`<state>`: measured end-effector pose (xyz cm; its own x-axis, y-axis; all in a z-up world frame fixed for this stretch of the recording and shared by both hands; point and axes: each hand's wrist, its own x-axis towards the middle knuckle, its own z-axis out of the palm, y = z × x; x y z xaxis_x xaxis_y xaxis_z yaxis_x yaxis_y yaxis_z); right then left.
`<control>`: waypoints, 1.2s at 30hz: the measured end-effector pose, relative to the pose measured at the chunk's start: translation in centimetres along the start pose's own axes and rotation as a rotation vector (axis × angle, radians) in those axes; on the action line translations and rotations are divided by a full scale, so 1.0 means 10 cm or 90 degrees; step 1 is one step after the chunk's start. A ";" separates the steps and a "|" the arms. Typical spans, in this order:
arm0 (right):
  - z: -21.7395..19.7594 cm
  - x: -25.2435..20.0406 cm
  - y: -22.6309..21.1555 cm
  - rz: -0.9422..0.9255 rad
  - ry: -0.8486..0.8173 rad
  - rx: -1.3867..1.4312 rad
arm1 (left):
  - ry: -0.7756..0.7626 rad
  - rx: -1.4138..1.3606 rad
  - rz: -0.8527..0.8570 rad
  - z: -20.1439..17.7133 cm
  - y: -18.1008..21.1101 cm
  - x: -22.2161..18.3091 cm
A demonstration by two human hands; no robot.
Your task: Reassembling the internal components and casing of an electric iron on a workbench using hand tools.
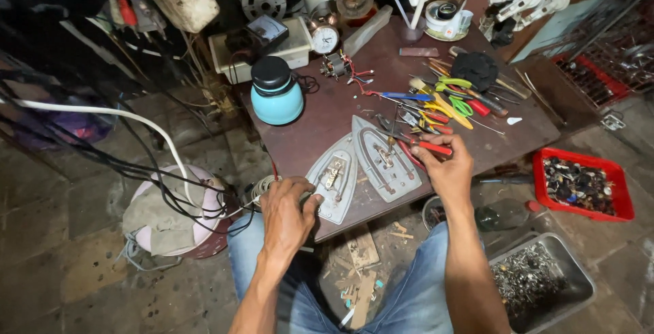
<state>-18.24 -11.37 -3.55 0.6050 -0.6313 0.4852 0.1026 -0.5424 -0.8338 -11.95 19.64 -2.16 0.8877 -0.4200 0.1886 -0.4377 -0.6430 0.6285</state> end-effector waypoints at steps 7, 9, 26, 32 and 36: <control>-0.05 0.04 0.21 0.024 -0.013 -0.244 | -0.008 -0.018 -0.016 -0.05 0.04 -0.04; -0.07 0.03 0.22 -0.009 -0.037 -0.273 | 0.007 -0.011 0.007 -0.04 0.01 -0.06; 0.39 -0.69 -0.66 -0.248 -0.185 -0.024 | -0.037 -0.960 -0.312 0.37 1.17 0.29; 0.33 -0.55 -0.31 -0.227 -0.322 -0.178 | -0.200 -1.213 -0.391 0.79 1.11 0.36; 0.15 -0.33 -0.20 -0.301 -0.126 -0.295 | -0.206 -0.759 -0.205 0.20 1.10 0.18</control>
